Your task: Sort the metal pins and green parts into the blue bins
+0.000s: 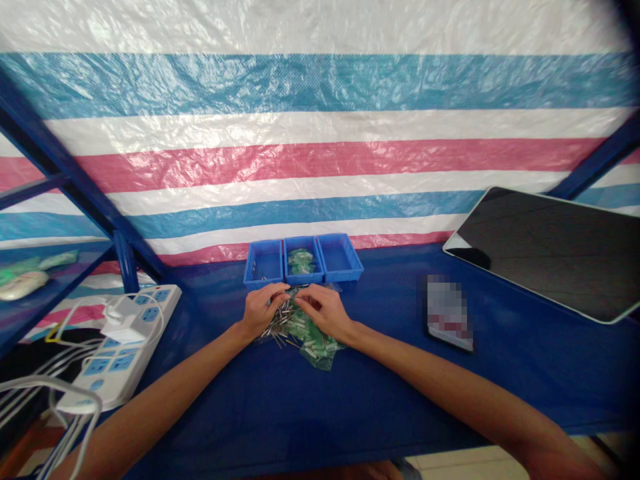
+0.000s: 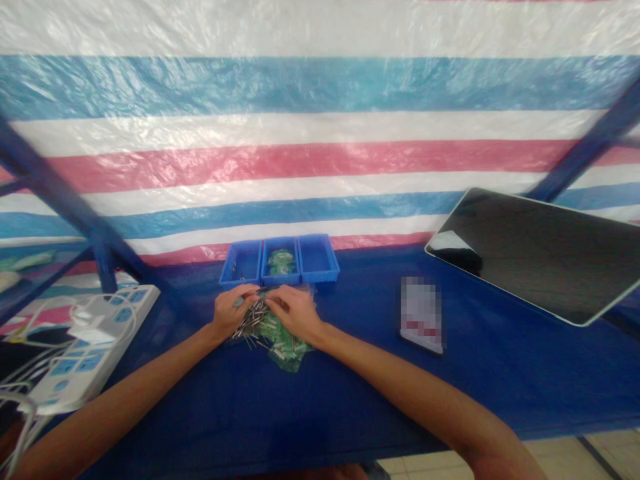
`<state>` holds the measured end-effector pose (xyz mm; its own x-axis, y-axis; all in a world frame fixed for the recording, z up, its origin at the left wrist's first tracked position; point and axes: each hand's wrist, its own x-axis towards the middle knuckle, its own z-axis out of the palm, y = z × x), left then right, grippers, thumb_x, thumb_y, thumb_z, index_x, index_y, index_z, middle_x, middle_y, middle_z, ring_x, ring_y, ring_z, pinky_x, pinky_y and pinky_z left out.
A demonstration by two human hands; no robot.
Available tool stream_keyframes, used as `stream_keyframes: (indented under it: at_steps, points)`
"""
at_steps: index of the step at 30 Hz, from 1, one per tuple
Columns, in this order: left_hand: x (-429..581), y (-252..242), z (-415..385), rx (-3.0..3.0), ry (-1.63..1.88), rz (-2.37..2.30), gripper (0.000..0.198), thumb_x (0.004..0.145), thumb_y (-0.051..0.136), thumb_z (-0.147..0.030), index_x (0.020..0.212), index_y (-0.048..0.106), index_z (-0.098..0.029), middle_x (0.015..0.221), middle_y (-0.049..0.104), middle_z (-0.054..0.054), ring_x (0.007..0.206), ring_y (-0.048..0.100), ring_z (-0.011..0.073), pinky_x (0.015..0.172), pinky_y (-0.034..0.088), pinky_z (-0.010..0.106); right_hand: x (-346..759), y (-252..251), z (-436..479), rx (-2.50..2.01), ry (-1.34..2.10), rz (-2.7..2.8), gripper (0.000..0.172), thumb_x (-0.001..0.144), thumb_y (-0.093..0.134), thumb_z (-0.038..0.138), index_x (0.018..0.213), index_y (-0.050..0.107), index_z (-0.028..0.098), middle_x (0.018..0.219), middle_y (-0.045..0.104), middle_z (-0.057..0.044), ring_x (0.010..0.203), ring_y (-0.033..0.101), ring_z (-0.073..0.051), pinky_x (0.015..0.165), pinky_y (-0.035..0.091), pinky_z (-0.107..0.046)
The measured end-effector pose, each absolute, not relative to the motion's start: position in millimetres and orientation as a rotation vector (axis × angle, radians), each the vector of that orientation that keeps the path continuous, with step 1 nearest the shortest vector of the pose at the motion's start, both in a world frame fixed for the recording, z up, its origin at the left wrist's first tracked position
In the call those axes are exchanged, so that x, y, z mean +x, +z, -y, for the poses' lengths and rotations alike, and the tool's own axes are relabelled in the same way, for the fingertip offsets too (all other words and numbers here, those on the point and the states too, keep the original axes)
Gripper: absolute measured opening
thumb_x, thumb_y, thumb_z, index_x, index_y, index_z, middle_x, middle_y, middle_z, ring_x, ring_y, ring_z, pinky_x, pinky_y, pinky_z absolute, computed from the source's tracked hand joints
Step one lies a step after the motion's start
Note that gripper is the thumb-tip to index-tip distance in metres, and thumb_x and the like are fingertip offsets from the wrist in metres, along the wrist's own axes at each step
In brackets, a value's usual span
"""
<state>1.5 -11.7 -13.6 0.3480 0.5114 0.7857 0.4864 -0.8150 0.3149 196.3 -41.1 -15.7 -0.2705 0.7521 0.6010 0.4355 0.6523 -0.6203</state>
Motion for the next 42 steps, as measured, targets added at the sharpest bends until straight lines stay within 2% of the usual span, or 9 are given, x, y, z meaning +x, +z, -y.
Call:
stream_keyframes:
  at_steps: [6, 13, 17, 25, 30, 33, 38, 42]
  points:
    - [3.1, -8.6, 13.8, 2.546, 1.407, -0.922, 0.024, 0.083, 0.063, -0.033, 0.100, 0.063, -0.016, 0.076, 0.068, 0.001, 0.055, 0.058, 0.0079, 0.060, 0.048, 0.020, 197.8, -9.0, 45.4, -0.973, 0.443, 1.789, 0.024, 0.093, 0.045, 0.031, 0.083, 0.063, 0.017, 0.074, 0.062, -0.002, 0.065, 0.055, -0.014, 0.065, 0.041, -0.025]
    - [4.1, -11.3, 10.4, 2.498, 1.499, -0.847, 0.007, 0.086, 0.058, -0.019, 0.087, 0.065, -0.016, 0.080, 0.068, 0.004, 0.076, 0.063, 0.0123, 0.073, 0.049, 0.023, 198.1, -7.4, 44.9, -1.011, 0.486, 1.764, 0.024, 0.092, 0.045, 0.033, 0.085, 0.061, 0.017, 0.070, 0.060, 0.000, 0.061, 0.052, -0.013, 0.061, 0.040, -0.024]
    - [2.0, -13.1, 9.7, 2.519, 1.494, -0.874, 0.007, 0.086, 0.057, -0.017, 0.083, 0.063, -0.016, 0.076, 0.066, 0.003, 0.073, 0.061, 0.0114, 0.071, 0.048, 0.023, 197.9, -11.1, 43.1, -1.016, 0.486, 1.773, 0.020, 0.090, 0.049, 0.035, 0.093, 0.061, 0.018, 0.072, 0.060, 0.000, 0.059, 0.051, -0.012, 0.059, 0.040, -0.024]
    - [0.7, -9.0, 14.2, 2.609, 1.412, -0.927, 0.023, 0.089, 0.050, -0.020, 0.068, 0.058, -0.014, 0.060, 0.057, 0.000, 0.054, 0.051, 0.0080, 0.056, 0.040, 0.020, 198.1, -12.9, 43.4, -0.963, 0.458, 1.871, 0.023, 0.093, 0.044, 0.034, 0.085, 0.059, 0.018, 0.073, 0.059, -0.002, 0.065, 0.053, -0.014, 0.065, 0.040, -0.025]
    - [0.3, -9.8, 14.5, 2.549, 1.436, -0.897, 0.014, 0.086, 0.056, -0.028, 0.084, 0.061, -0.015, 0.065, 0.060, 0.000, 0.056, 0.055, 0.0093, 0.058, 0.044, 0.021, 198.9, -11.7, 43.0, -0.956, 0.464, 1.898, 0.029, 0.095, 0.038, 0.033, 0.077, 0.055, 0.018, 0.069, 0.054, -0.001, 0.064, 0.051, -0.013, 0.064, 0.038, -0.025]
    - [2.3, -10.1, 14.9, 2.487, 1.443, -0.903, 0.016, 0.084, 0.059, -0.029, 0.092, 0.060, -0.015, 0.065, 0.061, -0.001, 0.053, 0.054, 0.0083, 0.058, 0.045, 0.020, 199.2, -12.3, 42.2, -0.962, 0.462, 1.903, 0.031, 0.096, 0.037, 0.034, 0.075, 0.054, 0.018, 0.066, 0.052, 0.000, 0.062, 0.049, -0.013, 0.063, 0.037, -0.025]
    - [3.5, -8.4, 16.0, 2.507, 1.433, -0.929, 0.010, 0.086, 0.057, -0.024, 0.084, 0.061, -0.015, 0.067, 0.061, 0.000, 0.057, 0.056, 0.0085, 0.060, 0.044, 0.020, 199.0, -12.8, 42.0, -0.960, 0.489, 1.898, 0.032, 0.096, 0.035, 0.035, 0.076, 0.055, 0.019, 0.068, 0.053, 0.000, 0.063, 0.050, -0.013, 0.064, 0.038, -0.025]
    - [2.4, -9.0, 15.1, 2.528, 1.424, -0.940, 0.014, 0.088, 0.053, -0.025, 0.082, 0.060, -0.015, 0.068, 0.061, 0.001, 0.058, 0.055, 0.0090, 0.060, 0.043, 0.020, 198.4, -12.3, 43.1, -0.974, 0.516, 1.857, 0.022, 0.093, 0.043, 0.035, 0.094, 0.058, 0.019, 0.071, 0.058, 0.000, 0.063, 0.052, -0.013, 0.064, 0.039, -0.024]
